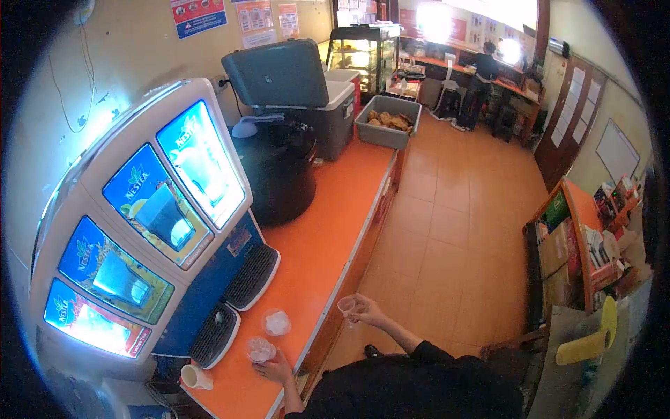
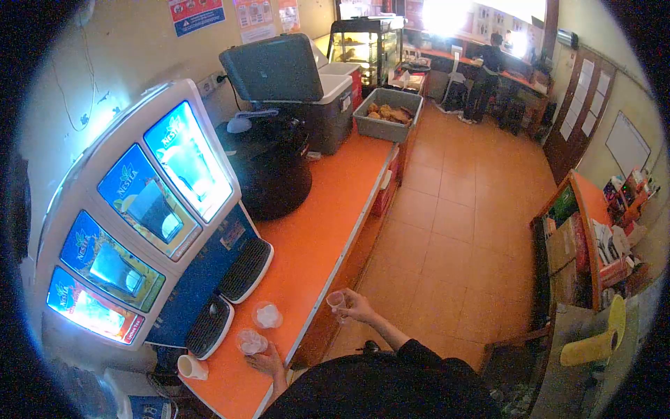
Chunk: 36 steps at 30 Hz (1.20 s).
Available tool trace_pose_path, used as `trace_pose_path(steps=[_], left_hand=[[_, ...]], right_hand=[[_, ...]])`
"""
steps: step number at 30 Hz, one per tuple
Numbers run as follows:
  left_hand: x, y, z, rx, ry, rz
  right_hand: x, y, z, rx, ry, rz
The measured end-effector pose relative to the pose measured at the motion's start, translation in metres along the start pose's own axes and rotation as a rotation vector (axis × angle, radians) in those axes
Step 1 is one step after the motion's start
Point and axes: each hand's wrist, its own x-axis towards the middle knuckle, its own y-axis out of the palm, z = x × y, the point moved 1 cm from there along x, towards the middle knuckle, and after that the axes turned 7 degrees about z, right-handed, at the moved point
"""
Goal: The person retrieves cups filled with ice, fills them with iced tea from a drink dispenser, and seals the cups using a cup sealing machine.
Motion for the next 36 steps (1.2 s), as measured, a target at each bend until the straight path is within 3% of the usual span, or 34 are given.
trace_pose_path(steps=[5,7,10,13,16,18,23,25,27,29,32,34,36], left_hand=[[0.000,0.004,0.004,0.069,0.089,-0.096],[0.001,-0.011,-0.006,-0.044,-0.075,0.116],[0.001,-0.005,-0.002,-0.073,-0.048,0.076],[-0.001,-0.005,-0.002,-0.014,-0.061,0.105],[-0.001,-0.002,0.001,-0.060,-0.053,0.116],[-0.002,-0.005,-0.002,-0.049,-0.069,0.139],[0.000,-0.017,-0.015,-0.058,-0.127,0.152],[0.001,-0.024,-0.015,-0.160,0.001,0.127],[0.012,-0.016,-0.010,-0.363,0.309,-0.009],[0.008,-0.004,0.002,-0.295,0.088,0.101],[0.003,-0.004,0.014,-0.342,0.090,0.021],[0.002,-0.010,0.021,-0.478,0.118,0.180],[0.005,-0.015,0.035,-0.523,0.113,0.252]], right_hand=[[-0.005,0.001,0.005,0.075,-0.057,0.029],[-0.003,-0.002,-0.008,0.081,-0.048,0.024],[-0.004,-0.003,-0.009,-0.071,-0.046,0.012],[-0.010,-0.001,-0.002,0.016,-0.056,-0.021],[-0.009,-0.002,-0.002,0.125,0.074,-0.001],[-0.009,0.000,-0.002,-0.146,-0.072,-0.092],[-0.010,0.001,0.001,-0.005,-0.032,-0.089],[-0.007,-0.002,0.003,0.014,0.004,-0.077],[0.001,-0.004,0.001,-0.114,-0.079,-0.128],[0.015,-0.001,0.010,-0.121,-0.292,-0.156],[0.046,0.003,0.024,-0.078,-0.235,-0.139],[0.076,0.014,0.029,-0.121,-0.268,-0.111],[0.085,0.041,0.084,-0.241,-0.362,-0.129]])
